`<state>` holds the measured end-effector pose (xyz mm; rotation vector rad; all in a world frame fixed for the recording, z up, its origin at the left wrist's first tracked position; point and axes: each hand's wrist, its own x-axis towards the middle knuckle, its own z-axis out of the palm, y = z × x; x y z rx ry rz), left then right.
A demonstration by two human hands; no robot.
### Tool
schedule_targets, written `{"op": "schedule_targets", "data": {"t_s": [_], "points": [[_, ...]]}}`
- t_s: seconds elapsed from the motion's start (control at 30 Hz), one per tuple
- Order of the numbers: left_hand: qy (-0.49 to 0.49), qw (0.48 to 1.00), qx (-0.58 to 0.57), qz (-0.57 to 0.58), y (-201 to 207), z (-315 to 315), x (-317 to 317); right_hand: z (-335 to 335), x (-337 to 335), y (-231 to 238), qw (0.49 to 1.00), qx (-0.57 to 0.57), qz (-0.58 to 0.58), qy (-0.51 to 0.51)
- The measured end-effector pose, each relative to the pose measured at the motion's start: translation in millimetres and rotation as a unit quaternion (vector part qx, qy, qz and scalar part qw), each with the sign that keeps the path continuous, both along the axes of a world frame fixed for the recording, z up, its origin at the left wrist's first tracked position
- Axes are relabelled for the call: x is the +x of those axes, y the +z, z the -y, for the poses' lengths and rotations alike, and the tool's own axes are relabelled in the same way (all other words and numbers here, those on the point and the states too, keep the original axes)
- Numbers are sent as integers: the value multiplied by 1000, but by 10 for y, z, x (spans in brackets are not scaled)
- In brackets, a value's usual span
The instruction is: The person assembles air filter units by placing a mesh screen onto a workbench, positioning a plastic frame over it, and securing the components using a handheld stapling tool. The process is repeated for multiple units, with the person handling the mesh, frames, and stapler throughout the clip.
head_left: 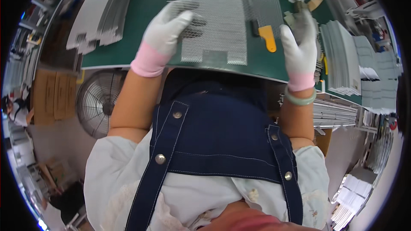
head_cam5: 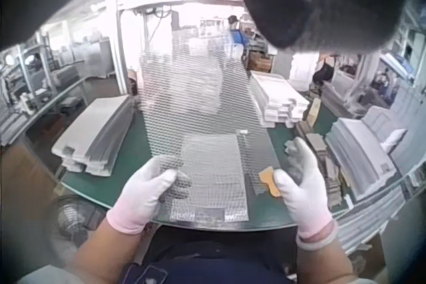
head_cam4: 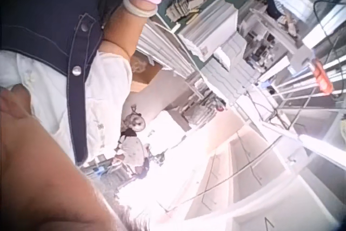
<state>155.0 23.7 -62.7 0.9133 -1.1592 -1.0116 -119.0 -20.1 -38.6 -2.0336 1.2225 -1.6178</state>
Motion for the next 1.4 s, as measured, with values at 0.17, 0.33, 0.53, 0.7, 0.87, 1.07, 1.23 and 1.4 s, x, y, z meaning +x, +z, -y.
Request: {"op": "schedule_targets", "data": {"t_s": [0.17,0.33,0.53,0.7,0.87,1.07,1.23,1.4], "points": [[290,873,26,391,-631,4,-25,-2,263,-672,962,269,25,35],[221,825,147,499,-835,144,10,4,317,-1084,945,263,-188,-56],[176,790,231,541,-969,300,-21,158,380,-1270,904,302,-291,-75],[164,761,244,578,-1015,359,-8,229,417,-1283,882,323,-336,-75],[147,757,247,586,-978,367,13,264,398,-1267,875,343,-338,-53],[144,766,243,577,-1013,374,17,245,398,-1223,877,343,-332,-60],[127,742,272,599,-902,376,-18,324,394,-1174,857,375,-350,-46],[237,676,115,689,-1064,303,-118,212,449,-1325,865,136,-469,-120]]}}
